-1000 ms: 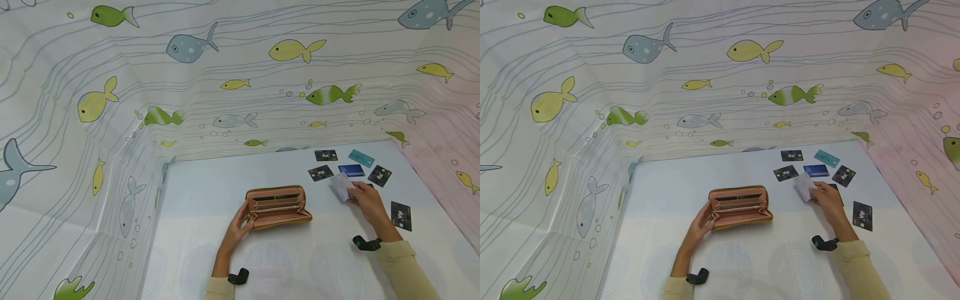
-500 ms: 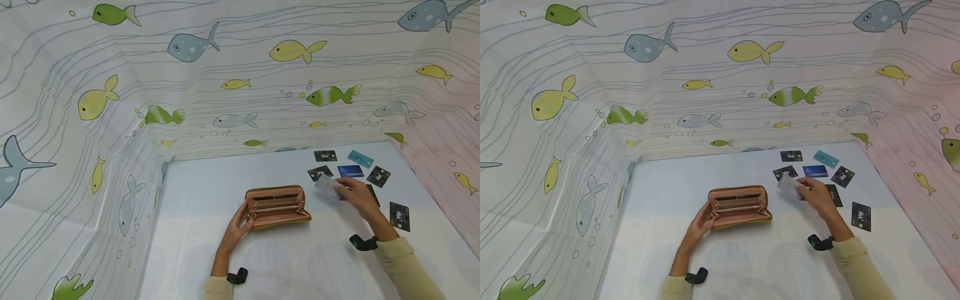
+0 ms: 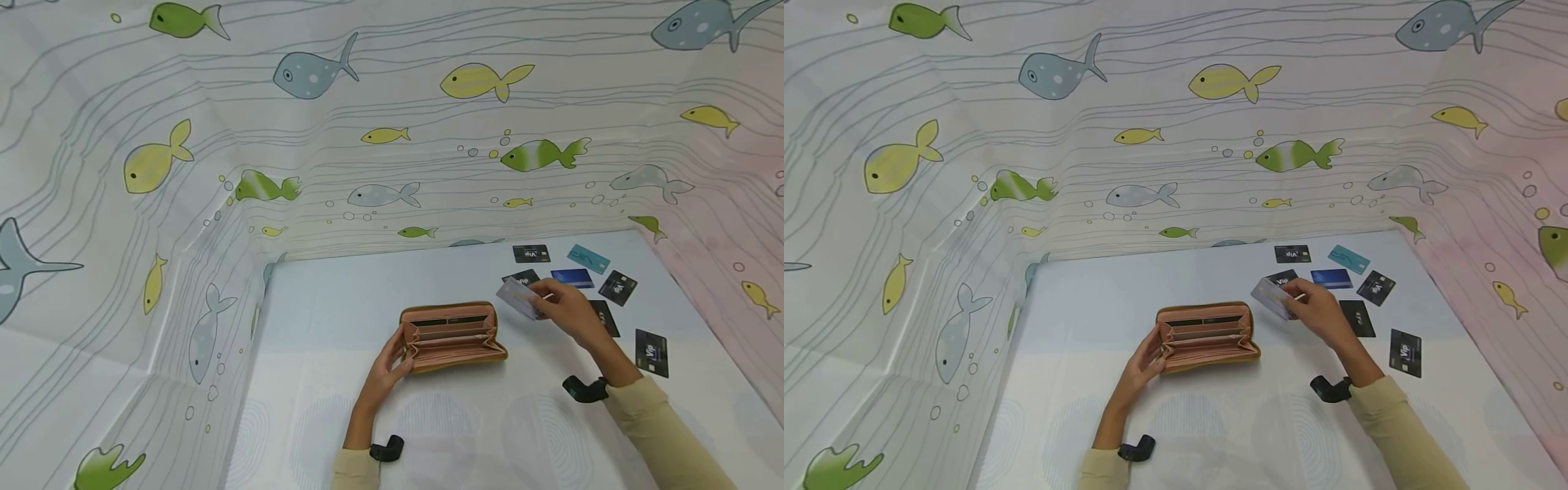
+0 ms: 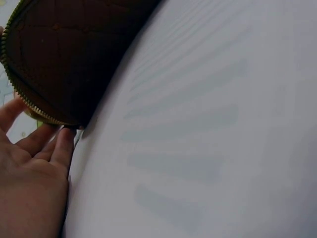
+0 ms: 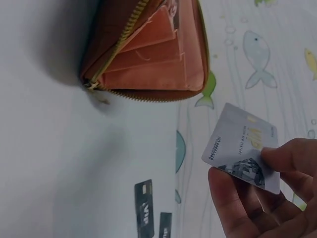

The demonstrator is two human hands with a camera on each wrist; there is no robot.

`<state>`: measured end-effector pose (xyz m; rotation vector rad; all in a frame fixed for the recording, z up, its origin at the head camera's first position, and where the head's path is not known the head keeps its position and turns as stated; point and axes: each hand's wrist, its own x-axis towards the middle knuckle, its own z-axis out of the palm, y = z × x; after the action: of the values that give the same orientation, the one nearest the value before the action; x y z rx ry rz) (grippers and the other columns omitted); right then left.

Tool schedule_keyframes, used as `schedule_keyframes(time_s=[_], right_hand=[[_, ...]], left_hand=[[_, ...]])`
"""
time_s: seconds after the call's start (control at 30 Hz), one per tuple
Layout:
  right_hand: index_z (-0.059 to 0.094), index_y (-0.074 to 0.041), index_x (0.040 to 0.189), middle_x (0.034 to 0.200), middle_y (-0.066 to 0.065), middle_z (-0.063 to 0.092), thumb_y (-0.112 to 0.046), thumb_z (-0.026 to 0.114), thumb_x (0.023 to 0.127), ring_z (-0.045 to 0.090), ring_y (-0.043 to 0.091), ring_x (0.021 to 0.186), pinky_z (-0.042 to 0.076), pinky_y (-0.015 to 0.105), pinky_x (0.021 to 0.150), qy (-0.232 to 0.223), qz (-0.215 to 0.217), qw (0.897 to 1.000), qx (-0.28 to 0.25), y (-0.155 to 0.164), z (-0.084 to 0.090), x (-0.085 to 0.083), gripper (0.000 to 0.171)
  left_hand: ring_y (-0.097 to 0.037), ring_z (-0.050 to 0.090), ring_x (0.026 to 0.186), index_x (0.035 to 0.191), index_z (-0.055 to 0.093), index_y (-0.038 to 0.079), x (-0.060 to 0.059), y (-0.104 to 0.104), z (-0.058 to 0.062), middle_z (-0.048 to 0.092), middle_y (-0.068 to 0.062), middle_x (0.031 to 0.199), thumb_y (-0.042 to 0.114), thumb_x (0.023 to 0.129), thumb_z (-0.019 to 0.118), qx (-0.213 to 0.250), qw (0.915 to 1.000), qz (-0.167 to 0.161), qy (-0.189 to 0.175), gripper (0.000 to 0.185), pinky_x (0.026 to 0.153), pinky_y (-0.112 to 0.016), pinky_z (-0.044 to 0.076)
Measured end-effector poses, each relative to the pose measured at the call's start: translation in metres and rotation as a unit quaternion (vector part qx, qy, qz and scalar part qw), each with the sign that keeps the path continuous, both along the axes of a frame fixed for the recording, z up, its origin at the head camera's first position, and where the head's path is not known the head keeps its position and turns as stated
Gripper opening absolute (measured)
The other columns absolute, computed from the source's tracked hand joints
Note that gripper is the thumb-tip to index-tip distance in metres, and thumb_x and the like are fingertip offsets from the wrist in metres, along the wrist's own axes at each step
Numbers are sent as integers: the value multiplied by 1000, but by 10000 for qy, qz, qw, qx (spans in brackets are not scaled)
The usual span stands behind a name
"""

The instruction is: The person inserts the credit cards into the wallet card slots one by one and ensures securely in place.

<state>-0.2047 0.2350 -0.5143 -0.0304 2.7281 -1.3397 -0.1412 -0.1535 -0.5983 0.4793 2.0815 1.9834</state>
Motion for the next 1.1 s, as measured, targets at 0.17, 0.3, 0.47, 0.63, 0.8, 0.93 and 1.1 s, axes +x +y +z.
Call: schedule_keyframes(time_s=[0.17,0.3,0.47,0.63,0.8,0.93,1.1], right_hand=[[61,-4,126,116,21,63,-15,59,101,67,37,102,63,37,76,259,133,9995,-98,-13,10,-3,27],[63,-5,125,116,20,65,-13,62,100,67,32,98,62,31,74,394,368,9983,-230,-24,14,-6,26],[64,-4,125,113,19,67,-11,63,99,65,29,94,61,31,72,460,672,9963,-261,-37,15,-10,27],[68,-7,118,109,16,70,-10,63,99,67,27,92,57,29,67,704,963,9928,-81,-52,16,-16,21],[69,-10,115,104,13,72,-13,63,98,68,26,90,55,31,68,958,1223,9877,177,-67,16,-20,18],[69,-10,114,102,13,72,-13,64,98,69,24,88,54,29,64,1081,1440,9834,205,-78,15,-23,17],[70,-11,112,101,12,73,-12,64,98,70,23,86,55,26,55,1168,1654,9792,146,-93,15,-26,15]], left_hand=[[-39,20,152,160,15,3,-1,0,0,17,-18,166,5,100,56,47,10000,-14,67,72,122,-59,17],[-38,20,152,160,15,2,-1,0,-1,18,-18,166,4,100,55,51,10000,-2,53,72,123,-59,17],[-36,21,152,160,15,5,-1,0,-1,19,-17,166,6,101,55,15,9999,11,-111,72,124,-56,18],[-39,23,151,160,16,5,0,0,0,20,-18,165,7,101,57,12,9999,49,-116,72,123,-57,20],[-41,24,151,160,17,4,-1,0,0,21,-20,164,6,100,57,36,10000,56,-63,72,122,-60,19],[-39,24,151,160,18,4,-2,-1,0,21,-18,165,7,100,57,21,9999,71,-111,72,122,-59,19],[-38,23,151,160,18,5,-2,-1,0,21,-17,165,7,100,58,43,9999,99,-102,72,123,-59,19]])
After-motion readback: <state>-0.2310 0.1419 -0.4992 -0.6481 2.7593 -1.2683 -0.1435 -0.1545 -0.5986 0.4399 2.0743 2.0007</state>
